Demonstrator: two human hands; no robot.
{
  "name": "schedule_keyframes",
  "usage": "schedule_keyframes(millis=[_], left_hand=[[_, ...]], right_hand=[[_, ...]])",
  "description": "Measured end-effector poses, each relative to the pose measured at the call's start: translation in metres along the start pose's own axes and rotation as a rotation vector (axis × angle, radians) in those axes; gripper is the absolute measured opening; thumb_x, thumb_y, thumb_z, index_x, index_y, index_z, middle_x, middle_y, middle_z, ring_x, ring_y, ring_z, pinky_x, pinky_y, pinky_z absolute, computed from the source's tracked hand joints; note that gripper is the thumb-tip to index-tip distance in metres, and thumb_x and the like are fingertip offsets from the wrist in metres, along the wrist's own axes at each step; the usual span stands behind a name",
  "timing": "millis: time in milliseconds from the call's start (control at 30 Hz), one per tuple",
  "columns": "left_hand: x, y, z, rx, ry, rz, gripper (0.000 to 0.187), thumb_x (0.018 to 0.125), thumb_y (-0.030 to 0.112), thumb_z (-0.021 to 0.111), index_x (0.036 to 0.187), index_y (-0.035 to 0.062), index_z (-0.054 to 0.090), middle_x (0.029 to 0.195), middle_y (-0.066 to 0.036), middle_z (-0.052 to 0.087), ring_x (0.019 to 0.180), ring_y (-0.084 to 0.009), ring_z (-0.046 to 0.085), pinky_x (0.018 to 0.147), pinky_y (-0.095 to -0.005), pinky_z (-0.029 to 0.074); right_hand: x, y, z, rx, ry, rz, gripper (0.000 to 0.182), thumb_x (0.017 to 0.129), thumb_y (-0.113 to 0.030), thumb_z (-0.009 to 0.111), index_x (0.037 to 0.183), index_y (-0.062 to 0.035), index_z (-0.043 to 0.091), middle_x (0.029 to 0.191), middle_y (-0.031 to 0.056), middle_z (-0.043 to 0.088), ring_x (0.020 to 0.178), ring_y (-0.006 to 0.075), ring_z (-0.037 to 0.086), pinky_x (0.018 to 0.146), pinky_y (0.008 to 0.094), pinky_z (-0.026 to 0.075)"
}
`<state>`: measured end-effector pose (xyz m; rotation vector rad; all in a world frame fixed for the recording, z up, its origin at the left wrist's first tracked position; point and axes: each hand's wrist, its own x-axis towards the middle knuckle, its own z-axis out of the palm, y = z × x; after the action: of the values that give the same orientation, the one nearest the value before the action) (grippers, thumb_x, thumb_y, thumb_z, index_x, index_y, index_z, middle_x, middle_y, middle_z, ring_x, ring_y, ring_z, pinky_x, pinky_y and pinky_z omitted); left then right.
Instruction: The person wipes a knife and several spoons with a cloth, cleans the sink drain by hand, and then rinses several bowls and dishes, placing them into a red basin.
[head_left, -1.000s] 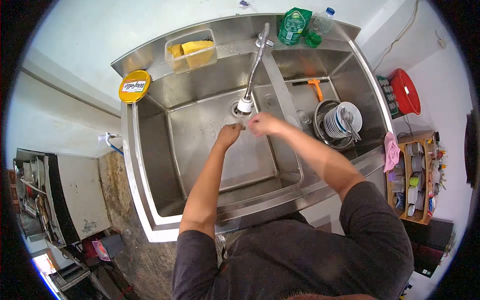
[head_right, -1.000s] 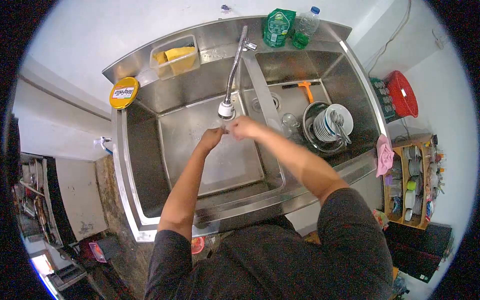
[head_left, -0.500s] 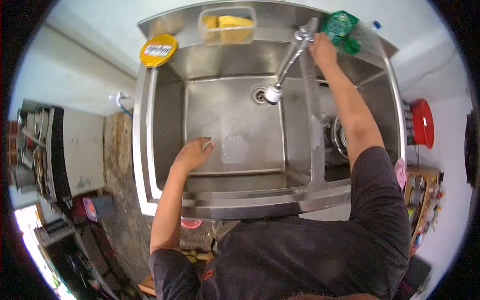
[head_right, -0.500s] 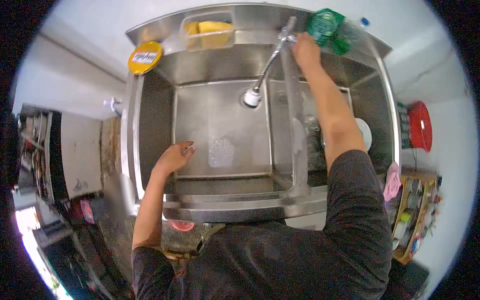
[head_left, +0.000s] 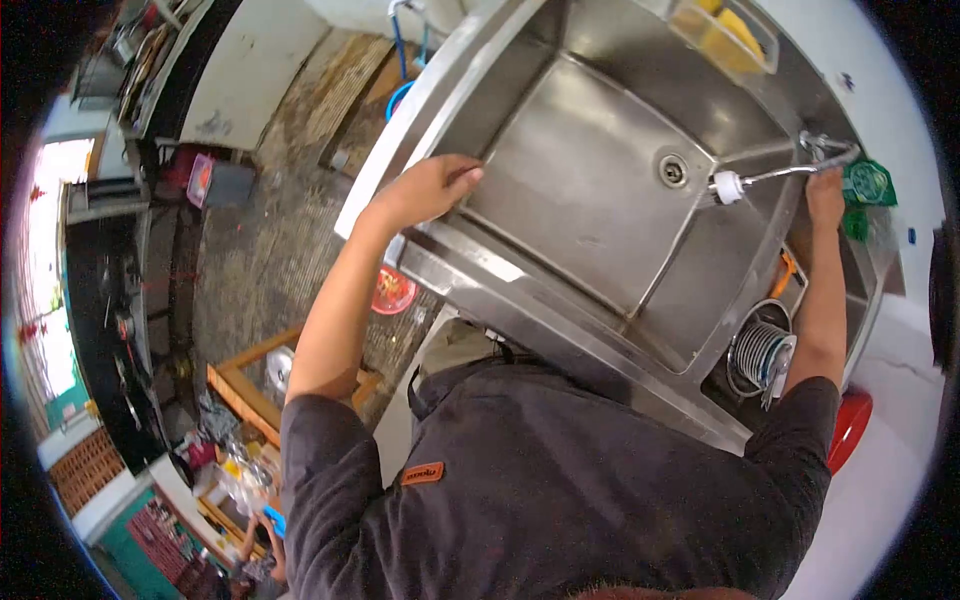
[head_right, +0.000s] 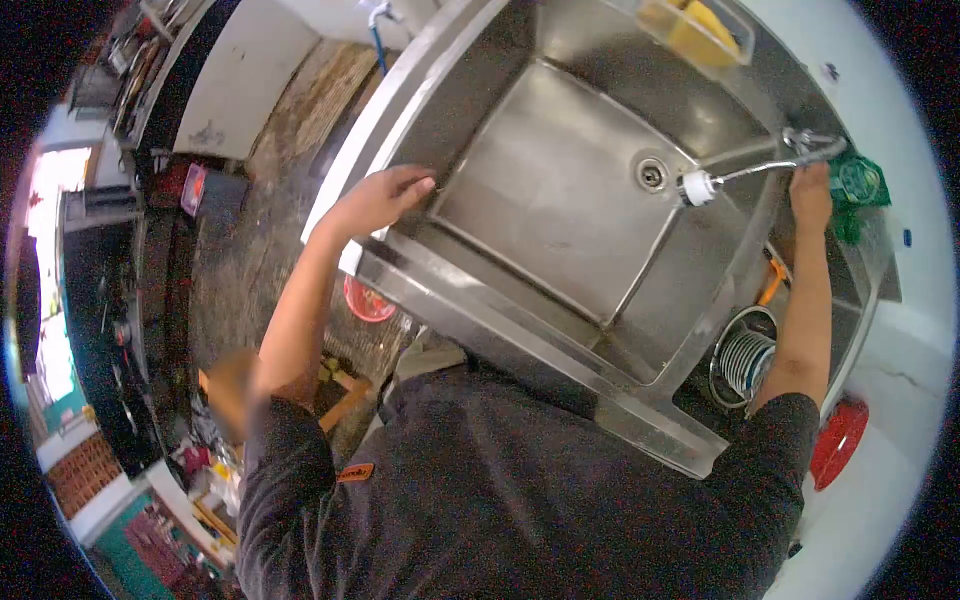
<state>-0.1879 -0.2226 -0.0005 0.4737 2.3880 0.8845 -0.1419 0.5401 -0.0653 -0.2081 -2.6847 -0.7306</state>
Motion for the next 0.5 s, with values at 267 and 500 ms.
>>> schedule_keyframes(millis=[267, 500], left_hand=[[-0.018, -0.020, -0.012, -0.072, 0.030, 0.051, 0.049, 0.100, 0.044, 0.052, 0.126, 0.0042, 0.061, 0.111, -0.015, 0.069, 0.103, -0.0237, 0.065, 0.090, -0.0355, 0.049], [-0.037, -0.027, -0.010, -0.168, 0.164, 0.111, 0.040, 0.100, 0.036, 0.054, 0.124, 0.0049, 0.063, 0.108, -0.010, 0.069, 0.104, -0.0178, 0.063, 0.092, -0.0313, 0.048]], right_hand=[[0.007, 0.099, 0.139, 0.166, 0.168, -0.359, 0.034, 0.099, -0.027, 0.043, 0.108, 0.0011, 0.060, 0.103, 0.0217, 0.064, 0.094, 0.0357, 0.063, 0.085, 0.0420, 0.050], [0.017, 0.105, 0.136, 0.618, -0.465, 0.463, 0.058, 0.096, -0.054, 0.044, 0.104, 0.0000, 0.062, 0.085, 0.0126, 0.067, 0.083, 0.0321, 0.062, 0.082, 0.0402, 0.046]])
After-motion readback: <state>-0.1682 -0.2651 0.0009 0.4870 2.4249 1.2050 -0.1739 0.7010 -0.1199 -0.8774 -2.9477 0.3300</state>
